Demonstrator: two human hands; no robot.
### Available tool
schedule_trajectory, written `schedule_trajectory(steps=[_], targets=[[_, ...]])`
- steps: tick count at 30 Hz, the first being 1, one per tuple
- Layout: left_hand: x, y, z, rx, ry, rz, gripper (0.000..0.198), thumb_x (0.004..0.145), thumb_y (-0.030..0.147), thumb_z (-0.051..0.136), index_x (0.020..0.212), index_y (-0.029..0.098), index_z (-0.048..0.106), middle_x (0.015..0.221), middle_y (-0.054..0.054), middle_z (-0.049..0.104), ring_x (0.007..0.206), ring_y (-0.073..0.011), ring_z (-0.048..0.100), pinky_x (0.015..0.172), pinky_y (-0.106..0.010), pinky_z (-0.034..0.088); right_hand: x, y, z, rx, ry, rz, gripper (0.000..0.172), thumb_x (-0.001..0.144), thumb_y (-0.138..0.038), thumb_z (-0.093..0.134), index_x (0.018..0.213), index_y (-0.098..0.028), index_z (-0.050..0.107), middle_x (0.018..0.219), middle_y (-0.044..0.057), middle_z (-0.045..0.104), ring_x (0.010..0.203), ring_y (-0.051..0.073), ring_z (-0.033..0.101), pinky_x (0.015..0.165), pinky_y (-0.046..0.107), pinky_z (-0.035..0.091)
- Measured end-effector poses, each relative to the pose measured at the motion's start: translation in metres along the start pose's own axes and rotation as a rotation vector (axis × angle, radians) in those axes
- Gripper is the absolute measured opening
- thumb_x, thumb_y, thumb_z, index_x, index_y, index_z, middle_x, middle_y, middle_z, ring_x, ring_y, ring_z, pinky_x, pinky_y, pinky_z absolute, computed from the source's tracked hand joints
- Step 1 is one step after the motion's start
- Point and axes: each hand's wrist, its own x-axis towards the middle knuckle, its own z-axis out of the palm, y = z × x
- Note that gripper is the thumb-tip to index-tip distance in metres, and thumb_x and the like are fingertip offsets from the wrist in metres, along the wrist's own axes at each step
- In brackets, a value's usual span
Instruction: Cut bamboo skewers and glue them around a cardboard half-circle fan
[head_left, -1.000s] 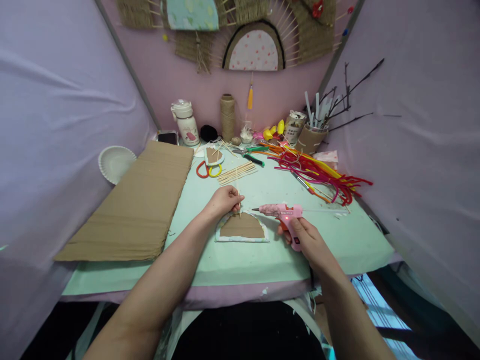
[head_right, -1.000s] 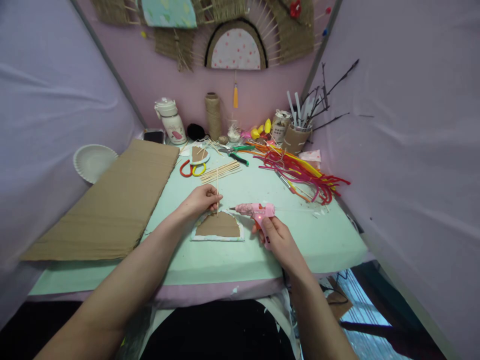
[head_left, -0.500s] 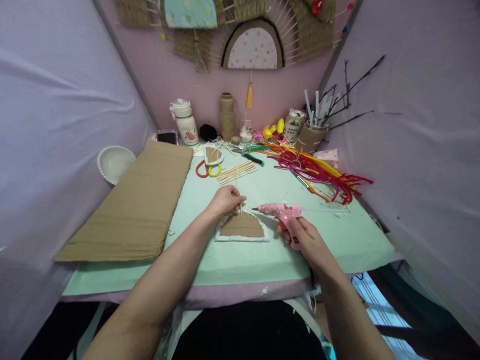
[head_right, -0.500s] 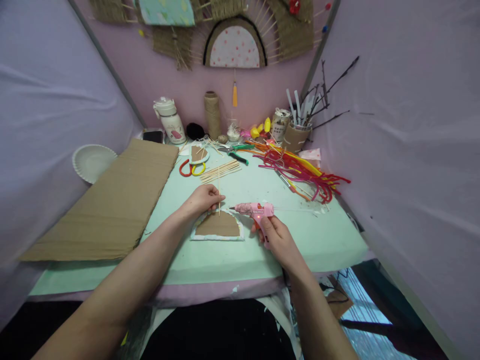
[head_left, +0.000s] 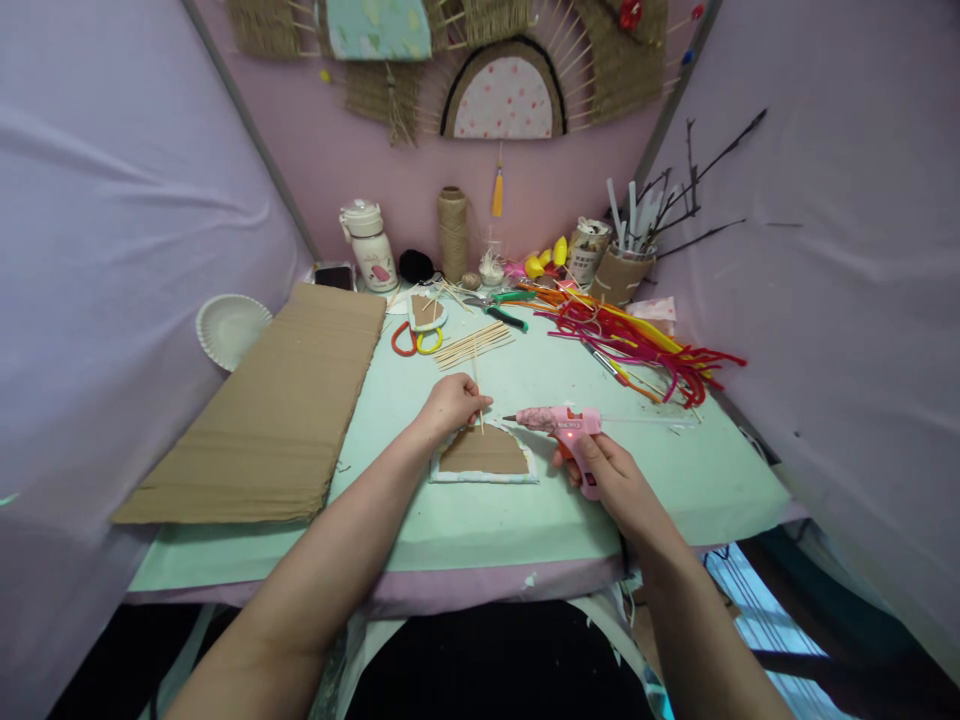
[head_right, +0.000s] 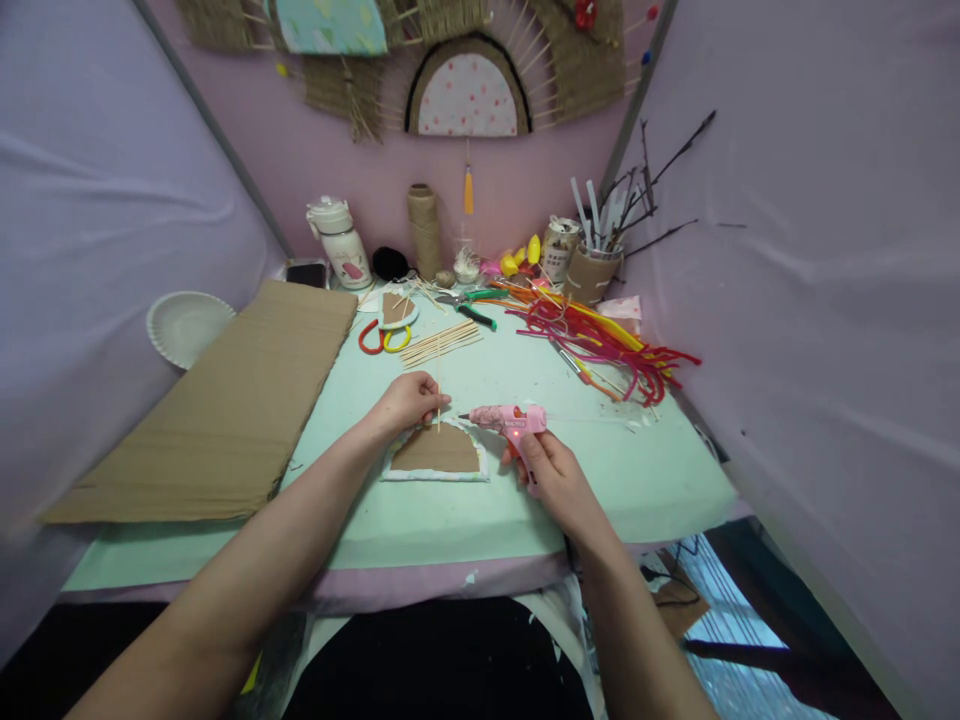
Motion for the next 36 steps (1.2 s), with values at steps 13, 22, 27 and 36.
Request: schedule_trajectory(steps=[13,22,27,36], targets=[[-0.0019,0.0033,0.0015,0.098,-0.002,0.013,0.017,0.076,0.025,0.066,0.068,0.02,0.052,0.046,0.004,0.057,0.046,-0.0133,0.052,0.05,-0.024,0.034,0.0014,0.0027,0.0,0.026,-0.006,-0.02,0.048,0.091,-0.058,0.043,0.08,-0.016,0.063,0.061,0.0,0.053,0.056,0.013,0.048,0.052,0.024,0.038],[-0.0016,0.0044,0.0016,0.158,0.008,0.024,0.019,0.075,0.026,0.066,0.065,0.02,0.052,0.046,0.003,0.057,0.046,-0.0132,0.052,0.051,-0.024,0.035,0.0012,0.0007,0.0003,0.047,-0.012,0.003,0.048,0.09,-0.059,0.045,0.081,-0.016,0.064,0.061,0.0,0.052,0.056,0.013,0.047,0.053,0.025,0.037],[-0.0016,0.0041,0.002,0.136,0.009,0.027,0.017,0.074,0.024,0.066,0.064,0.02,0.053,0.046,0.003,0.058,0.046,-0.0124,0.051,0.05,-0.024,0.035,0.0015,0.0018,0.0002,0.051,-0.017,-0.012,0.047,0.091,-0.057,0.044,0.082,-0.015,0.064,0.061,-0.001,0.051,0.056,0.013,0.047,0.053,0.025,0.036],[-0.001,0.0032,-0.0059,0.09,-0.048,-0.042,0.025,0.084,0.039,0.06,0.073,0.016,0.062,0.049,0.0,0.06,0.041,-0.0118,0.051,0.045,-0.023,0.036,0.0034,0.006,0.0001,0.048,-0.013,-0.012,0.049,0.091,-0.059,0.043,0.083,-0.015,0.063,0.061,0.0,0.051,0.055,0.012,0.046,0.053,0.024,0.036]])
